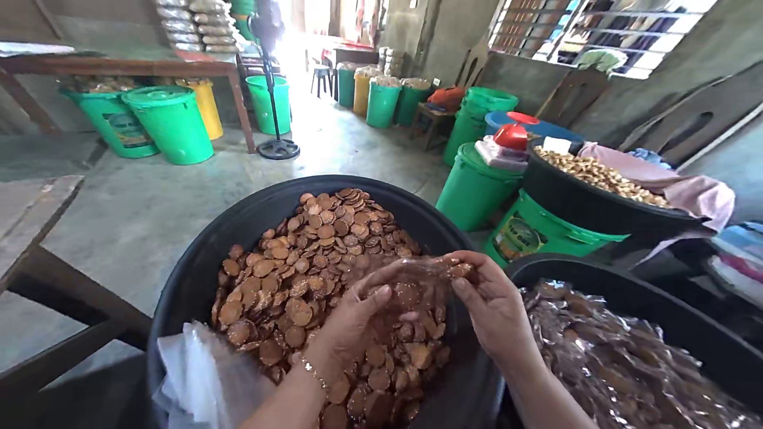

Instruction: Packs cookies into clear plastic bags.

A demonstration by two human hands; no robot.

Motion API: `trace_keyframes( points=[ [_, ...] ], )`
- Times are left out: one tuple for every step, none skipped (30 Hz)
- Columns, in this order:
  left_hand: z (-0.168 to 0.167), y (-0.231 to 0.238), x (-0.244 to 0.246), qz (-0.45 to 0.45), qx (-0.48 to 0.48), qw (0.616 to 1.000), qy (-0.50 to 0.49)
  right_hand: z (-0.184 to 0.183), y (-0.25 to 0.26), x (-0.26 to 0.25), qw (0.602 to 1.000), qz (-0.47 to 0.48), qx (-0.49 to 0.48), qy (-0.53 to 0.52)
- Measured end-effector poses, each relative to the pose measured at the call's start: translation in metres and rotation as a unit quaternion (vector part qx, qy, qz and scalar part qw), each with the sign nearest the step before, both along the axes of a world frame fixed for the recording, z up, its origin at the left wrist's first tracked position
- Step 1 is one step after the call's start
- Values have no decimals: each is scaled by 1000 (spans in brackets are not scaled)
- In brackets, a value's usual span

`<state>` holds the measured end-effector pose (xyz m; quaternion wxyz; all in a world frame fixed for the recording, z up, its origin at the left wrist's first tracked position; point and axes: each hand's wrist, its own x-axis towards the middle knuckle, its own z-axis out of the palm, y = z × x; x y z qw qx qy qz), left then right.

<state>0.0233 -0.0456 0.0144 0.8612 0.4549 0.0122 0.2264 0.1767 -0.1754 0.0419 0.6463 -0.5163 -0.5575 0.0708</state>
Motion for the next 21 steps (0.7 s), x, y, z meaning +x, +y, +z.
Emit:
trace_keyframes(
  points=[
    [0, 3, -1, -3, 12, 1000, 2, 0, -3, 3, 1000, 11, -12, -2],
    [0, 6, -1, -11, 28, 1000, 2, 0, -5, 6, 999, 24, -28, -7],
    [-1, 9, -2, -22, 42, 999, -1, 1, -8, 8, 999, 30, -44, -13],
    [-1, 12, -3, -27, 48, 998, -6, 2, -10, 10, 998, 26, -56, -16],
    [0, 12, -3, -24, 49, 998, -12, 2, -12, 12, 998, 18, -59, -4],
    [2, 11, -3, -11, 41, 999, -15, 3, -15, 15, 998, 10, -50, 38],
    [4, 11, -3, 5, 21, 1000, -19, 3, -17, 19, 993, 6, -29, 110],
    [5, 11, -3, 16, 5, 1000, -24, 4, -20, 22, 983, 4, -1, 186],
    [5, 12, -3, 20, -5, 999, -31, 5, -24, 25, 972, 8, 21, 235],
    [4, 13, -4, 16, -7, 999, -37, 5, -27, 26, 969, 18, 29, 243],
    [3, 14, -5, 1, 1, 999, -43, 4, -29, 25, 976, 31, 22, 216],
    [2, 15, -5, -23, 19, 998, -47, 4, -30, 22, 986, 36, 3, 165],
    [1, 15, -5, -53, 42, 996, -50, 4, -30, 18, 994, 32, -17, 107],
    [-2, 14, -4, -80, 66, 993, -49, 3, -28, 14, 997, 27, -31, 58],
    [-3, 11, -4, -99, 86, 991, -39, 3, -25, 9, 999, 27, -39, 25],
    [-3, 6, -5, -104, 92, 990, -22, 4, -22, 5, 998, 34, -44, 11],
    [-3, -1, -5, -105, 90, 990, -8, 6, -20, 1, 998, 45, -50, 3],
    [-3, -7, -5, -100, 80, 992, 1, 7, -18, -2, 997, 59, -55, -11],
    [-3, -13, -5, -96, 65, 993, 3, 9, -18, -3, 996, 61, -60, -39],
    [-2, -16, -5, -97, 53, 994, 0, 9, -18, -4, 995, 37, -54, -75],
    [-2, -17, -5, -105, 49, 993, -4, 8, -18, -4, 993, -18, -42, -113]
  ],
)
